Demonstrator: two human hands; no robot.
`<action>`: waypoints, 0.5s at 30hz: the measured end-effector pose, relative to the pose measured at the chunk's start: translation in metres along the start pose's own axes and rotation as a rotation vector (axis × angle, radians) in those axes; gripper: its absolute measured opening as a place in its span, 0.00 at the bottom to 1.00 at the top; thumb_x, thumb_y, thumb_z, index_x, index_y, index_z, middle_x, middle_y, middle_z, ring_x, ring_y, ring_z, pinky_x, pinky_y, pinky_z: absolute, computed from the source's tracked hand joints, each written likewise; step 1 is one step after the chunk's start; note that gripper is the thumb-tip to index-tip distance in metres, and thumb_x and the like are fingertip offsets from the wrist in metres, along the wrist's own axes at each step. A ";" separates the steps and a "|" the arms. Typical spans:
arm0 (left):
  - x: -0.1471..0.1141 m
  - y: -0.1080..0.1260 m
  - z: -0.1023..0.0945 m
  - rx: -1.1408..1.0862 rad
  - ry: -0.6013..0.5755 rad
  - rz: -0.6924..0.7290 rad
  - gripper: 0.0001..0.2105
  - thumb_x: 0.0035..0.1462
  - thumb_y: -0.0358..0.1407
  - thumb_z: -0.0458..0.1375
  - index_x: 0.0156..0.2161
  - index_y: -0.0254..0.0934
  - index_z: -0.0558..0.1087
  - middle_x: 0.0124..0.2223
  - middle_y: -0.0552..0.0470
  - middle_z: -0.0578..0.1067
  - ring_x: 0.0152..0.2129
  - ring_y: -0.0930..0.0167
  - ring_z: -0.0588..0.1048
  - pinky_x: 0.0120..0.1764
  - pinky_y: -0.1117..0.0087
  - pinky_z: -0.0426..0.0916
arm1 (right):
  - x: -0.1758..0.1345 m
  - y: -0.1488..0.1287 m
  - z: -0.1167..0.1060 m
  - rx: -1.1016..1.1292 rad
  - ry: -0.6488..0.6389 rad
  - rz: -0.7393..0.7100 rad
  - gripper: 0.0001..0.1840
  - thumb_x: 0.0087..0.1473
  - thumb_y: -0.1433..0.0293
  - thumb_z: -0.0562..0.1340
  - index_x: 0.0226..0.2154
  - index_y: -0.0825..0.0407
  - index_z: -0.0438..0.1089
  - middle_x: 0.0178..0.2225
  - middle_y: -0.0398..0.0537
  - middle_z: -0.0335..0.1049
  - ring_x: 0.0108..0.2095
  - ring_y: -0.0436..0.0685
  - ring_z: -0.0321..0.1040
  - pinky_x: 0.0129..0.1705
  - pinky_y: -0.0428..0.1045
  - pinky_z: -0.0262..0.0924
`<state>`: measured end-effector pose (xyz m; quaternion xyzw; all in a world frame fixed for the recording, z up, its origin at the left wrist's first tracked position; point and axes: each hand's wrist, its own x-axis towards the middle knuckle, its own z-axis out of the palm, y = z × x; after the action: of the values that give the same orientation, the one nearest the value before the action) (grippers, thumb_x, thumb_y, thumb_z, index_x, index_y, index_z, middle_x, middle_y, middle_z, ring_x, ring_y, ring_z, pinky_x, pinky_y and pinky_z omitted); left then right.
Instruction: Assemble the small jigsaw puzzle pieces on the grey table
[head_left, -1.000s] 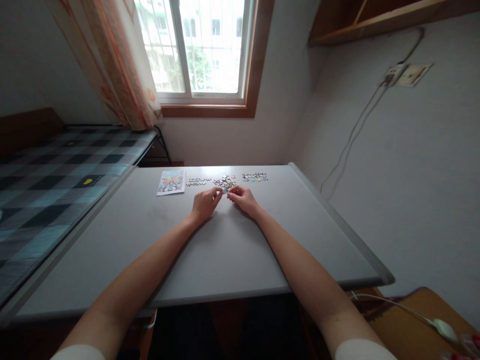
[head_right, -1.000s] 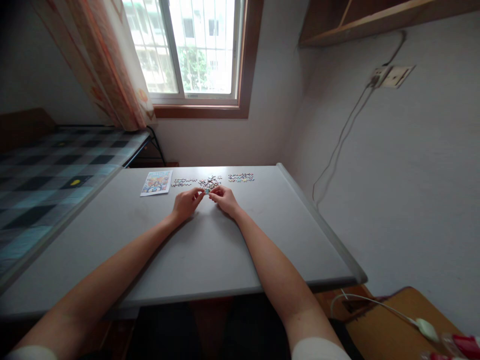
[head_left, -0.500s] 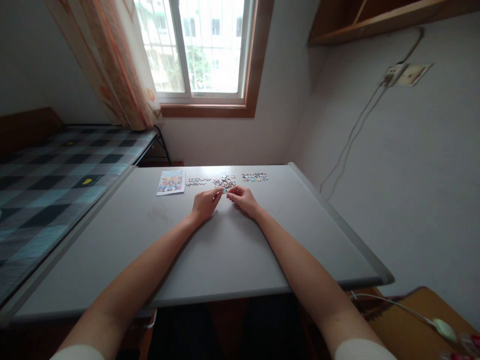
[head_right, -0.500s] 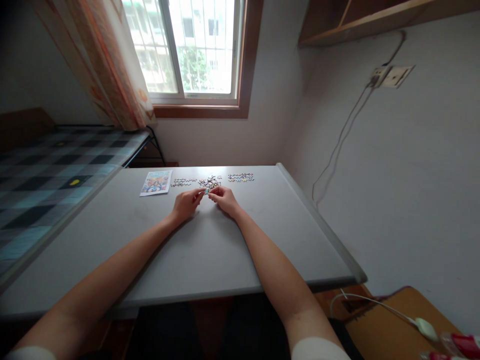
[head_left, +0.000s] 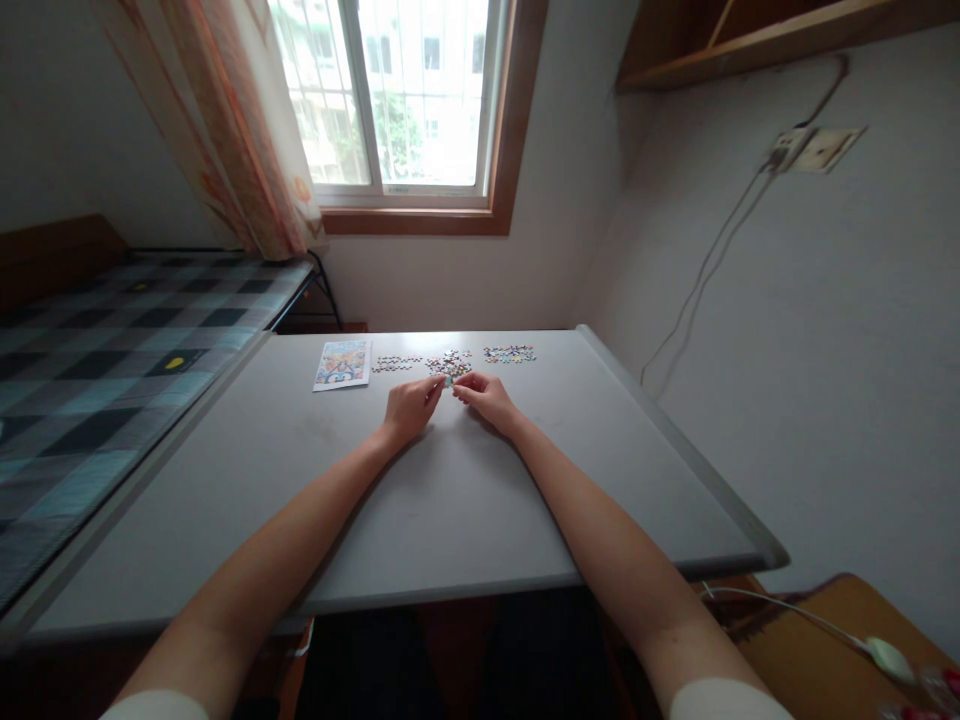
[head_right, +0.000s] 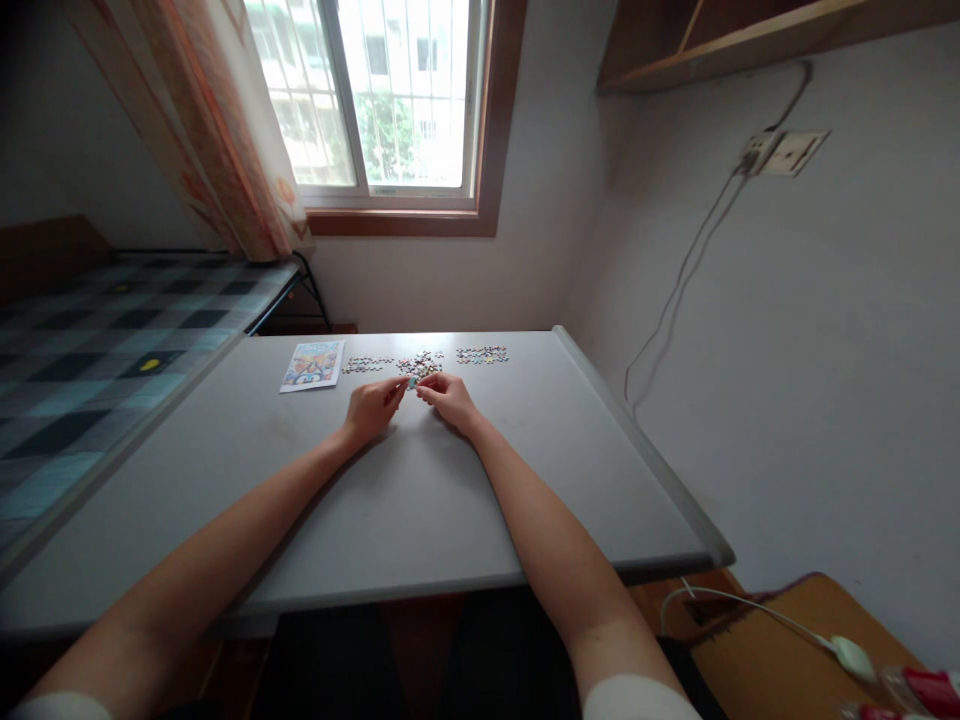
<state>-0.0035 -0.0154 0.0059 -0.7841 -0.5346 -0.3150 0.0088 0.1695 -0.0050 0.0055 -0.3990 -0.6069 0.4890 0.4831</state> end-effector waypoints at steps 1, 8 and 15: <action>0.000 0.000 0.000 0.003 0.008 0.002 0.14 0.61 0.38 0.51 0.46 0.42 0.76 0.29 0.52 0.79 0.25 0.74 0.73 0.28 0.75 0.58 | 0.000 0.000 0.000 -0.002 -0.001 -0.001 0.15 0.40 0.60 0.67 0.28 0.54 0.70 0.24 0.44 0.71 0.26 0.50 0.64 0.30 0.47 0.59; -0.001 -0.001 0.001 0.023 0.046 0.012 0.14 0.62 0.39 0.50 0.45 0.41 0.76 0.27 0.51 0.78 0.24 0.73 0.73 0.27 0.75 0.56 | 0.000 0.001 0.001 0.005 0.006 0.003 0.15 0.41 0.60 0.66 0.28 0.55 0.70 0.23 0.45 0.70 0.25 0.50 0.64 0.29 0.47 0.59; 0.000 0.000 0.000 0.018 0.060 0.016 0.14 0.62 0.39 0.51 0.44 0.40 0.77 0.27 0.51 0.77 0.24 0.73 0.73 0.27 0.74 0.56 | 0.002 0.004 0.001 0.028 0.014 0.001 0.15 0.42 0.61 0.65 0.30 0.54 0.70 0.23 0.45 0.71 0.26 0.51 0.66 0.29 0.47 0.58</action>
<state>-0.0034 -0.0155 0.0057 -0.7783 -0.5308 -0.3336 0.0345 0.1679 -0.0026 0.0016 -0.3960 -0.5964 0.4947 0.4927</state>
